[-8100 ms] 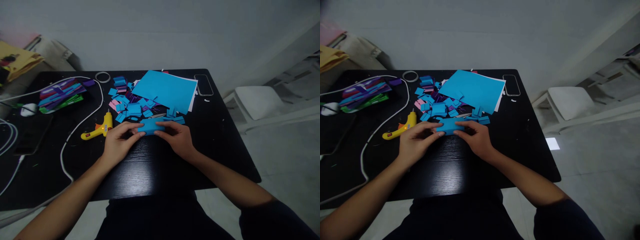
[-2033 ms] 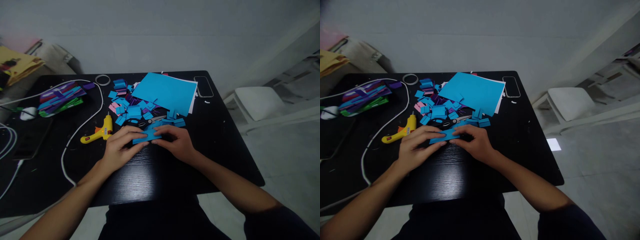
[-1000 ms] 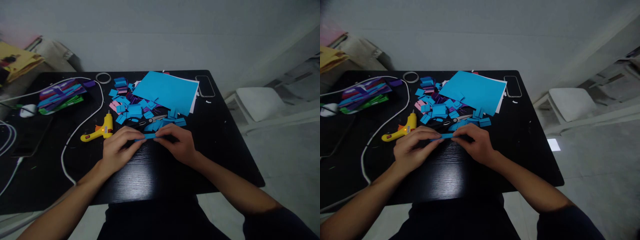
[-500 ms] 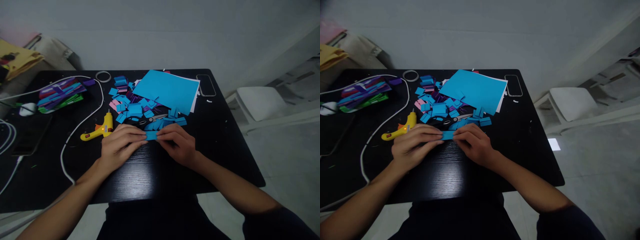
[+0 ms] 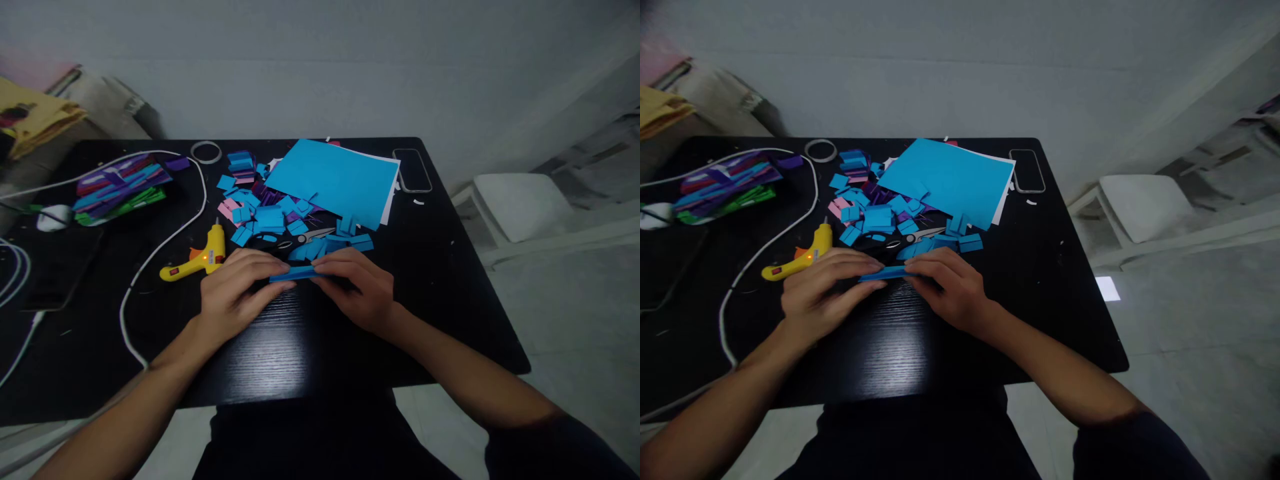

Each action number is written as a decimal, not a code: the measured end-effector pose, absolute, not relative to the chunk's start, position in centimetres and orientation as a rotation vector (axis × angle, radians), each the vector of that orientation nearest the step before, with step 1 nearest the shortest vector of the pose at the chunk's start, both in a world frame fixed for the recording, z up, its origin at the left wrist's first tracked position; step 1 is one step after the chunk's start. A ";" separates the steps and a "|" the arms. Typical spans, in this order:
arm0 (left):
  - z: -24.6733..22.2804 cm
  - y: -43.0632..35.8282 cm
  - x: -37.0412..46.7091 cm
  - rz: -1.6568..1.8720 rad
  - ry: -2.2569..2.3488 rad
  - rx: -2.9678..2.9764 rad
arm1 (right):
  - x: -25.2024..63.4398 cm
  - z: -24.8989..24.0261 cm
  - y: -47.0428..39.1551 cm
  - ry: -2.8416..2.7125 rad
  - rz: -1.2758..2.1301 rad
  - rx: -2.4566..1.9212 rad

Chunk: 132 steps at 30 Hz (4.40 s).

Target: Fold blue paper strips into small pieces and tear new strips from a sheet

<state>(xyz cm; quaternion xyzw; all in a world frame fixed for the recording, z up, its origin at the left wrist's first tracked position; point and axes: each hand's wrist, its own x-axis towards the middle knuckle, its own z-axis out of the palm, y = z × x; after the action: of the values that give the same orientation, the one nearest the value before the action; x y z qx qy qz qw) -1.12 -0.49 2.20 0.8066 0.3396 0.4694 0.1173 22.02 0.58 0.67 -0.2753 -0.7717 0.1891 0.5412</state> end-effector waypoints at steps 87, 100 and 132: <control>1.7 0.4 -1.2 0.512 1.117 1.724 | 22.1 -0.5 1.7 -1.668 1.460 -1.025; 1.4 1.0 -1.9 0.543 1.116 1.653 | 22.4 -0.9 2.5 -1.691 1.464 -1.031; 1.4 1.7 -2.1 0.722 1.232 1.630 | 22.9 -0.8 3.7 -1.367 1.572 -1.133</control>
<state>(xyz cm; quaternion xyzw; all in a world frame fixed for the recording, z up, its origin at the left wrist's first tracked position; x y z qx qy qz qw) -2.07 1.69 1.36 0.6647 0.5024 0.2943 0.4681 22.93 3.68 -0.81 -0.4426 -0.5341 0.6145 0.3757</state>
